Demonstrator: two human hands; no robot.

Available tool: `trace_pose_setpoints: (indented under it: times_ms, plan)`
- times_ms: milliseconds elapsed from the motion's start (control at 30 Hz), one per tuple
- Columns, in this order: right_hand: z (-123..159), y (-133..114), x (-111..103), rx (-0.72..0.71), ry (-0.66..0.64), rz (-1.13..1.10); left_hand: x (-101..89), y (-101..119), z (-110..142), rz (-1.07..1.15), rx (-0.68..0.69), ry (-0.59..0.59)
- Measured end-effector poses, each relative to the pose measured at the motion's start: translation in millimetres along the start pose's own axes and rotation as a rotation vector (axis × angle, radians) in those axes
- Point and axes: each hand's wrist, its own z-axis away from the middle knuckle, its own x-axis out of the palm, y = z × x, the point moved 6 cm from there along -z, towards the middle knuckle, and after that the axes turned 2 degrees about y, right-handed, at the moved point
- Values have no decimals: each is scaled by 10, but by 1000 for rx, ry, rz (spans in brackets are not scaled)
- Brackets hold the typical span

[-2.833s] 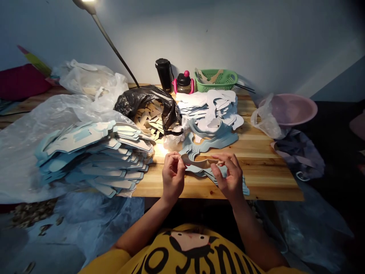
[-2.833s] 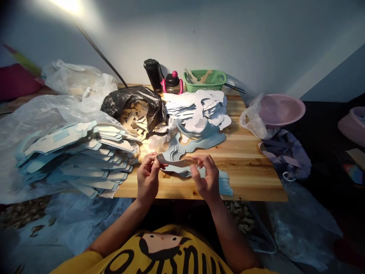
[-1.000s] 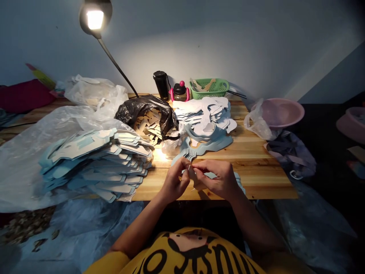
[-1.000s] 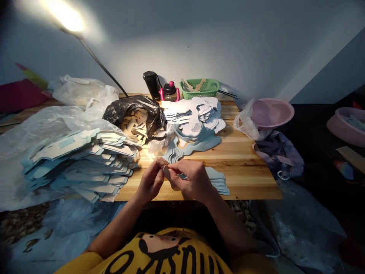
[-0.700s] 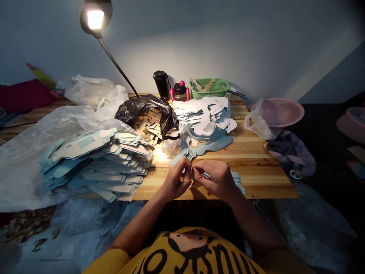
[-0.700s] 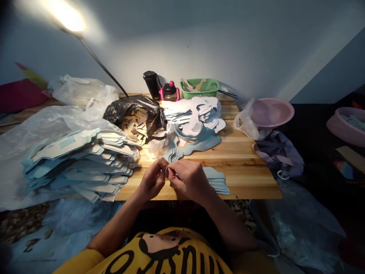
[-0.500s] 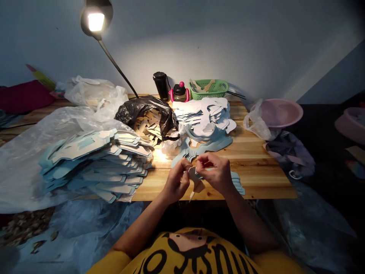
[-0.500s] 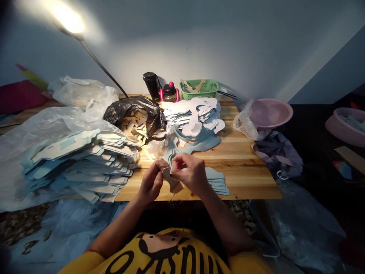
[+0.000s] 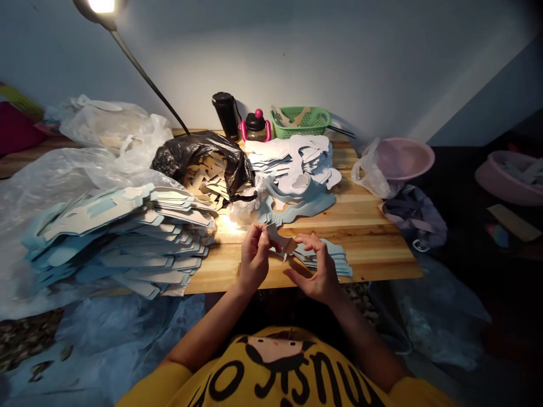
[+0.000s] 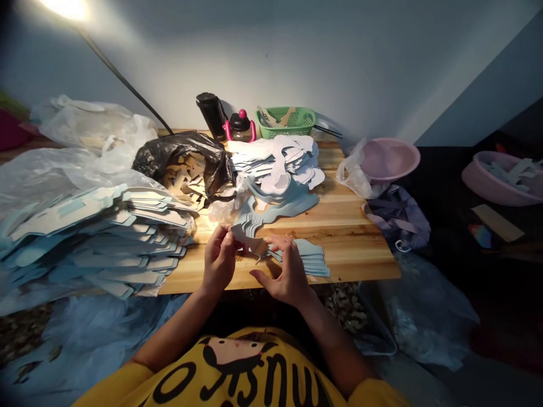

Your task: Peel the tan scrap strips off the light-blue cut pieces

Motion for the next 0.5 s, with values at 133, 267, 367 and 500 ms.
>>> trace_pose_setpoints:
  times_ms: [133, 267, 367, 500]
  plan:
    - [-12, 317, 33, 227, -108, -262, 100, -15, 20, 37, -6, -99]
    - [-61, 453, 1, 275, -342, -378, 95, -5, -19, 39, 32, -165]
    - [-31, 534, -146, 325, -302, -470, 46, -47, -100, 5, 34, -169]
    - [51, 644, -220, 420, -211, -554, 106, -73, -140, -41, 60, -226]
